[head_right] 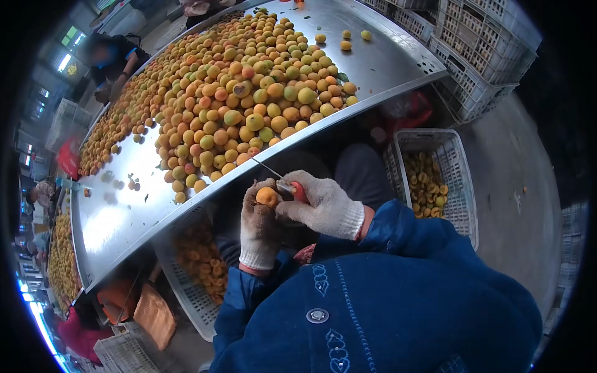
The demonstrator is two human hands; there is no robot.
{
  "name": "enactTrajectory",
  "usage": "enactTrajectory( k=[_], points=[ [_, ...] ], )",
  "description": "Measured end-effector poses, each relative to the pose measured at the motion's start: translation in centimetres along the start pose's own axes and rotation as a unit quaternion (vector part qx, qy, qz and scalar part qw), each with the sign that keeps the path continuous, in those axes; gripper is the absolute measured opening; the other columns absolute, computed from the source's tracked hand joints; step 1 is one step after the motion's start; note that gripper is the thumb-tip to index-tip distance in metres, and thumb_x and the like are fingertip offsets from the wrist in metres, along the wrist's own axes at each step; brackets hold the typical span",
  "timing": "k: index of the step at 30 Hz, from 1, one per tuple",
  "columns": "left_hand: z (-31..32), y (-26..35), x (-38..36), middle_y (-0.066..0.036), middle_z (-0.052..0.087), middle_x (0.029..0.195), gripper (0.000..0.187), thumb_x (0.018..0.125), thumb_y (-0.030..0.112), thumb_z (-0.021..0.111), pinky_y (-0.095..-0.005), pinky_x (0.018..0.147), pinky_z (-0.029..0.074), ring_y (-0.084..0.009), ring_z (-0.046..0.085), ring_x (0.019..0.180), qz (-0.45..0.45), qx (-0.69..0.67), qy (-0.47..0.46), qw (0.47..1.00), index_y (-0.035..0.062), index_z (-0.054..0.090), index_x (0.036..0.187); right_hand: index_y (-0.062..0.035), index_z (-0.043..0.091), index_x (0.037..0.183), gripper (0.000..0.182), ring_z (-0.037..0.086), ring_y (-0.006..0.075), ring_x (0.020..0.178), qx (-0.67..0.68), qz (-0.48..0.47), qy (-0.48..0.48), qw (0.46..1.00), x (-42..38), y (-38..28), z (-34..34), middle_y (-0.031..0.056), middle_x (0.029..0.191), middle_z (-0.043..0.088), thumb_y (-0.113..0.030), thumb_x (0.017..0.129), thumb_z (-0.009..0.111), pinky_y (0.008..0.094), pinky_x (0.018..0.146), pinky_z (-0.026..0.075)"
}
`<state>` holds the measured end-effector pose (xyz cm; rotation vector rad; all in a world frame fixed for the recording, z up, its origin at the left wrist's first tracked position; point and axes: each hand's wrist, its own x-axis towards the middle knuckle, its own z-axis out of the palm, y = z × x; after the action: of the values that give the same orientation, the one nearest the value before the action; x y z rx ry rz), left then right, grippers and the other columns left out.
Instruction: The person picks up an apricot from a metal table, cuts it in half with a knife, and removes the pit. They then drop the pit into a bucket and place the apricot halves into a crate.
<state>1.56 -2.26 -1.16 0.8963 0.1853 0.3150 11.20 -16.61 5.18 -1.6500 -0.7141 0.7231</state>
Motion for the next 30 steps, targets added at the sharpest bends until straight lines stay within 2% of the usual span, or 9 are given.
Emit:
enactTrajectory(
  k=[3,7,9,11,15,18,22,25,30],
  points=[
    [-0.1,-0.4,-0.2,-0.009,0.059,0.114,0.055,0.089,0.035,0.068,-0.0299,0.087,0.052,-0.0186,0.061,0.100,-0.003,-0.013,0.001,1.000,0.0029,0.046,0.129,-0.0060,0.053,0.127,0.050,0.067,0.0218,0.098,-0.027,-0.116,0.001,0.993,0.7,0.8,0.3,0.0143,0.107,0.067,-0.015,0.083,0.073,0.0320,0.087,0.052],
    [1.9,0.2,-0.5,-0.010,0.059,0.116,0.058,0.091,0.039,0.065,-0.0296,0.086,0.052,-0.0191,0.062,0.101,-0.054,-0.016,0.031,0.998,0.0015,0.045,0.130,-0.0081,0.054,0.129,0.053,0.066,0.0194,0.097,-0.025,-0.097,-0.016,0.995,1.2,2.4,0.2,0.0119,0.108,0.067,-0.008,0.080,0.073,0.0316,0.086,0.054],
    [2.3,0.8,-0.5,-0.010,0.058,0.118,0.053,0.094,0.035,0.062,-0.0298,0.088,0.052,-0.0191,0.061,0.103,-0.069,-0.028,0.012,0.997,0.0006,0.046,0.131,-0.0057,0.056,0.125,0.047,0.066,0.0154,0.091,0.020,-0.068,-0.021,0.997,1.1,2.0,-0.1,0.0094,0.103,0.067,-0.006,0.081,0.072,0.0286,0.081,0.055],
    [2.6,1.0,-0.2,-0.010,0.057,0.117,0.039,0.099,0.019,0.051,-0.0292,0.093,0.048,-0.0183,0.059,0.105,-0.106,-0.096,0.025,0.989,-0.0018,0.045,0.131,-0.0042,0.058,0.122,0.041,0.065,0.0111,0.084,0.237,0.095,-0.029,0.966,0.9,1.3,-0.6,0.0071,0.099,0.066,-0.005,0.083,0.070,0.0245,0.076,0.055],
    [1.6,-0.5,0.4,-0.008,0.059,0.111,0.032,0.099,0.017,0.052,-0.0281,0.093,0.047,-0.0147,0.058,0.105,-0.102,-0.024,0.080,0.991,-0.0005,0.052,0.125,-0.0005,0.059,0.118,0.039,0.057,0.0043,0.066,0.367,0.094,-0.001,0.926,1.0,2.3,-2.5,0.0009,0.085,0.066,-0.006,0.082,0.073,0.0189,0.058,0.046],
    [-0.2,-1.7,1.0,-0.005,0.063,0.103,0.022,0.094,0.014,0.059,-0.0259,0.096,0.043,-0.0112,0.055,0.106,-0.066,0.091,0.148,0.983,0.0013,0.062,0.112,-0.0008,0.059,0.116,0.040,0.060,0.0066,0.069,0.176,0.094,0.038,0.979,1.1,1.3,-2.4,0.0030,0.085,0.065,-0.009,0.080,0.075,0.0214,0.061,0.049],
    [1.3,-0.6,1.2,-0.007,0.061,0.114,0.024,0.093,0.011,0.061,-0.0274,0.098,0.043,-0.0134,0.055,0.109,0.034,0.222,0.096,0.970,0.0017,0.060,0.114,-0.0011,0.058,0.112,0.042,0.065,0.0134,0.080,0.066,0.053,0.048,0.995,1.2,2.2,-2.1,0.0077,0.090,0.067,-0.010,0.076,0.078,0.0269,0.073,0.053],
    [2.5,0.1,1.4,-0.007,0.060,0.117,0.023,0.091,0.007,0.061,-0.0289,0.096,0.045,-0.0151,0.056,0.108,-0.021,0.166,0.079,0.983,0.0023,0.060,0.114,-0.0017,0.058,0.111,0.045,0.065,0.0143,0.085,-0.060,-0.017,0.055,0.996,1.1,2.8,-2.0,0.0079,0.090,0.067,-0.009,0.073,0.080,0.0283,0.076,0.053],
    [0.7,-1.6,2.0,-0.010,0.061,0.113,0.021,0.085,-0.002,0.057,-0.0316,0.100,0.041,-0.0213,0.056,0.111,0.037,0.142,0.105,0.984,-0.0002,0.063,0.105,-0.0023,0.058,0.107,0.040,0.063,0.0116,0.081,0.042,0.029,0.049,0.997,1.0,2.9,-2.3,0.0054,0.087,0.065,-0.006,0.073,0.079,0.0269,0.073,0.052]
  ],
)
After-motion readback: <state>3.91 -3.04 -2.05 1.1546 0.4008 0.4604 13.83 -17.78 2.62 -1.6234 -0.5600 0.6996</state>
